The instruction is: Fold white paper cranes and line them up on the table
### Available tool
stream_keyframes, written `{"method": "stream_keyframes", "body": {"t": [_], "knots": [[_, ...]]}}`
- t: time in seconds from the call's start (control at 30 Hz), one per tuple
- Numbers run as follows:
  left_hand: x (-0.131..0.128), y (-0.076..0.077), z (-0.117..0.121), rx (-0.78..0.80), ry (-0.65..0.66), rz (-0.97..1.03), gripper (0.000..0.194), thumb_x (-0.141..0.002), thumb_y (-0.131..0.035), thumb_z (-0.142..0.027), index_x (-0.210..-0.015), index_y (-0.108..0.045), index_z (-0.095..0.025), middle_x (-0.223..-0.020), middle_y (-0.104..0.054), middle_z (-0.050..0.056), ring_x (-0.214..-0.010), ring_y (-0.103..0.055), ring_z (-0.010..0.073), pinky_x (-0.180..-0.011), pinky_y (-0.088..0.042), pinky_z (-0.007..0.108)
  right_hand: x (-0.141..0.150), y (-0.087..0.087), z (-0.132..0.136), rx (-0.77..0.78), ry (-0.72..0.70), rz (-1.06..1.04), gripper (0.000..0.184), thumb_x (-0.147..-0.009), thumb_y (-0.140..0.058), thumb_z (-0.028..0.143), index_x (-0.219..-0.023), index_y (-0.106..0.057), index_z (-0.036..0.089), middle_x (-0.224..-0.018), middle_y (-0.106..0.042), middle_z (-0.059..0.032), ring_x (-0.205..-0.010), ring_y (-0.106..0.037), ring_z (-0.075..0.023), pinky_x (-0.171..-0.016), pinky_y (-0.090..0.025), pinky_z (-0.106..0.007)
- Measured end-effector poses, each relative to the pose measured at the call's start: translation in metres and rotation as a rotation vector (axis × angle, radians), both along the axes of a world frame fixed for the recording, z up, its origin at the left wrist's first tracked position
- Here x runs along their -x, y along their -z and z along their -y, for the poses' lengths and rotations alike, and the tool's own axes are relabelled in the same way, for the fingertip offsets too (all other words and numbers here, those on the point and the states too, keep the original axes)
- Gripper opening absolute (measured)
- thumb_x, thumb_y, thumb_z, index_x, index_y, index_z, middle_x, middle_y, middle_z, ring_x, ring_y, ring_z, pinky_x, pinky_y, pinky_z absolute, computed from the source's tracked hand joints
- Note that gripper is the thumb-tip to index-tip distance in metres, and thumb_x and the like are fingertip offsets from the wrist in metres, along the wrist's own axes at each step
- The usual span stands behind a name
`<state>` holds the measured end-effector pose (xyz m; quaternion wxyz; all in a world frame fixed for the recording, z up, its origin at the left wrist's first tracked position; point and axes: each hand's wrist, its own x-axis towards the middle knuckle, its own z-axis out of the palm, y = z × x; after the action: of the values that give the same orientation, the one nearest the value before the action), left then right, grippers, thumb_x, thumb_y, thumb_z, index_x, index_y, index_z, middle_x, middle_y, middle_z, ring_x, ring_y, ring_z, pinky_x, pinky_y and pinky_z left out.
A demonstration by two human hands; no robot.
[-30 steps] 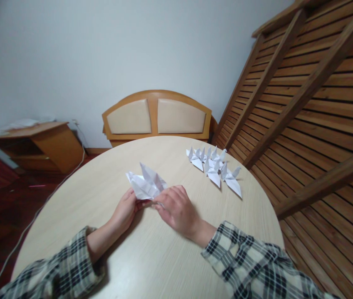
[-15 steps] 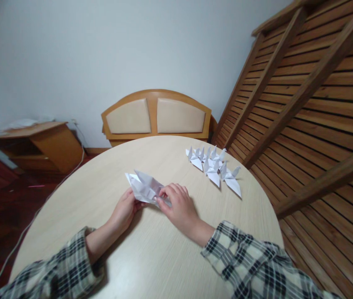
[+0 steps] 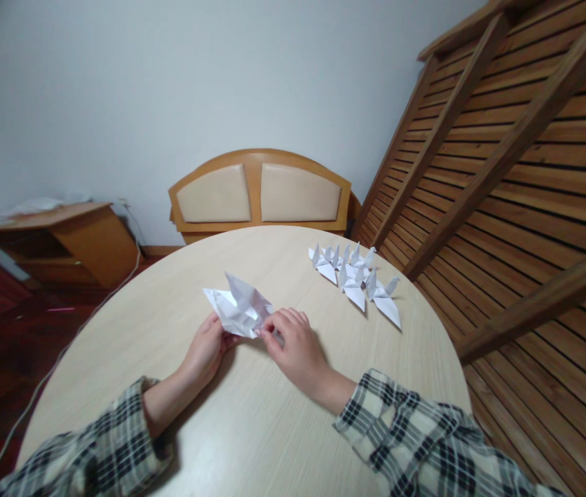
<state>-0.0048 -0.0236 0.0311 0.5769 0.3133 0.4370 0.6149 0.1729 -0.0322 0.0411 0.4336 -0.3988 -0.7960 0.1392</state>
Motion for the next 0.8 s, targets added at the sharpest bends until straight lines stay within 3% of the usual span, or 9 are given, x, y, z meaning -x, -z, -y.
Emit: {"method": "stream_keyframes", "body": {"t": [0.37, 0.53, 0.8], "knots": [[0.006, 0.004, -0.004, -0.011, 0.011, 0.03, 0.023, -0.068, -0.073, -0.027, -0.081, -0.059, -0.014, -0.069, -0.059, 0.0, -0.058, -0.05, 0.0099, -0.048, -0.037, 0.017, -0.006, -0.005, 0.0, -0.206, 0.002, -0.085, 0.009, -0.092, -0.055, 0.021, -0.083, -0.053, 0.021, -0.082, -0.061, -0.0023, -0.083, -0.055, -0.0182, -0.076, -0.041, -0.034], [0.007, 0.004, -0.005, -0.038, 0.021, 0.046, 0.021, -0.069, -0.072, -0.026, -0.08, -0.058, -0.015, -0.068, -0.057, -0.001, -0.057, -0.048, 0.0093, -0.05, -0.04, 0.018, -0.01, -0.008, 0.002, -0.416, -0.058, -0.031, 0.008, -0.092, -0.057, 0.022, -0.085, -0.054, 0.021, -0.08, -0.062, -0.002, -0.079, -0.055, -0.0171, -0.074, -0.04, -0.034], [0.012, 0.002, -0.005, -0.071, 0.022, 0.043, 0.02, -0.069, -0.069, -0.024, -0.068, -0.05, -0.017, -0.057, -0.046, -0.006, -0.048, -0.037, 0.0063, -0.042, -0.029, 0.017, -0.018, -0.01, 0.005, -0.762, -0.257, 0.178, 0.004, -0.092, -0.057, 0.017, -0.091, -0.06, 0.019, -0.085, -0.07, -0.0006, -0.084, -0.057, -0.016, -0.085, -0.042, -0.036]]}}
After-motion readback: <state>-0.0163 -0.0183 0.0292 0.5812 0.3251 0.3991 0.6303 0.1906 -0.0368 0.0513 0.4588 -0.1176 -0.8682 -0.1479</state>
